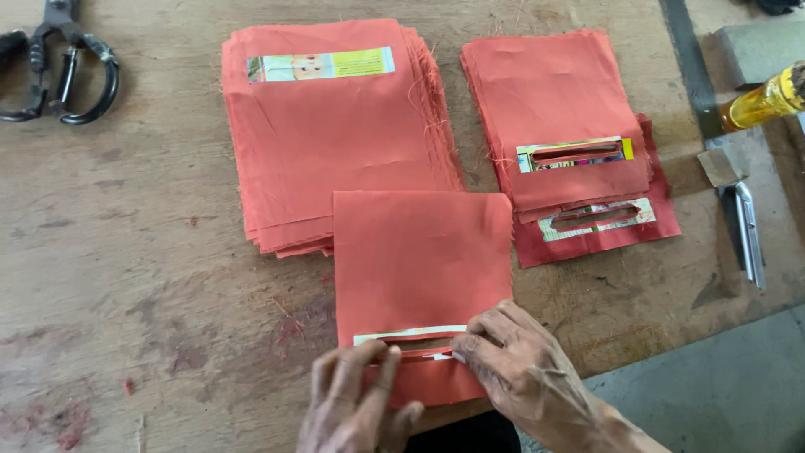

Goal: The person takes red fabric pieces with a horizontal slit, inserts a printed paper strip through the slit, folds the fabric over the strip, and stacks the finished piece on a pile on the workbench, repeating this for piece after piece.

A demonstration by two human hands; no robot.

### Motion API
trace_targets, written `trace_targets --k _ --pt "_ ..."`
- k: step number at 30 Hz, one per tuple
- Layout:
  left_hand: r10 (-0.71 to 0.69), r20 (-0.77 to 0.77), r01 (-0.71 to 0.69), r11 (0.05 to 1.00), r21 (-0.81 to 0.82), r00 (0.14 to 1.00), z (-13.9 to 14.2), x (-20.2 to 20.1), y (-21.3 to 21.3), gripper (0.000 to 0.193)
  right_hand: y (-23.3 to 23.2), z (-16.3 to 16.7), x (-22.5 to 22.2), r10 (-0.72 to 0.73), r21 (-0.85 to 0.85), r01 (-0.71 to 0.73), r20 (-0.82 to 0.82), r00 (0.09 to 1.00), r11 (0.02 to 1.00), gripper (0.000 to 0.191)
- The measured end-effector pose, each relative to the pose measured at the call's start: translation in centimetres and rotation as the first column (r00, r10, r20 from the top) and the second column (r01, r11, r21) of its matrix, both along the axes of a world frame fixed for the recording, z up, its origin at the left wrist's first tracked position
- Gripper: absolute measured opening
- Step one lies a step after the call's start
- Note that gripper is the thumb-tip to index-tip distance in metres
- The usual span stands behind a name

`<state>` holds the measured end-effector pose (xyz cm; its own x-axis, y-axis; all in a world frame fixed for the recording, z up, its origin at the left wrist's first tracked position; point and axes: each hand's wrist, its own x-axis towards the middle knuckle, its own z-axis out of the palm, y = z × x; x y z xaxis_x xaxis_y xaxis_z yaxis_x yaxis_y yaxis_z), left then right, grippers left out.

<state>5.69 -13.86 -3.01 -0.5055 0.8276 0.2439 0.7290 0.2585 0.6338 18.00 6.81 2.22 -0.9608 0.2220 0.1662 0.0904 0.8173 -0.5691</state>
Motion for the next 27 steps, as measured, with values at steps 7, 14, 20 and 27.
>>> trace_targets --k 7,14,20,27 --pt "-0.181 -0.055 0.184 0.98 0.07 0.982 0.4 1.0 1.1 0.047 0.2 0.2 0.6 0.005 0.007 -0.005 0.008 1.0 1.0 0.031" --pt "-0.322 -0.01 0.322 0.947 0.006 0.947 -0.7 2.4 2.7 0.068 0.3 -0.2 1.7 -0.044 -0.013 0.044 0.029 0.999 0.999 0.028" --pt "-0.34 -0.059 0.341 0.94 0.001 0.938 -1.3 2.5 2.5 0.077 0.8 -1.2 3.2 0.033 0.071 -0.032 -0.011 0.999 0.997 0.044" --pt "-0.32 -0.08 0.318 0.947 -0.033 0.944 -1.2 2.3 1.9 0.076 0.8 -2.3 4.3 0.103 0.134 -0.084 -0.139 0.985 0.987 0.062"
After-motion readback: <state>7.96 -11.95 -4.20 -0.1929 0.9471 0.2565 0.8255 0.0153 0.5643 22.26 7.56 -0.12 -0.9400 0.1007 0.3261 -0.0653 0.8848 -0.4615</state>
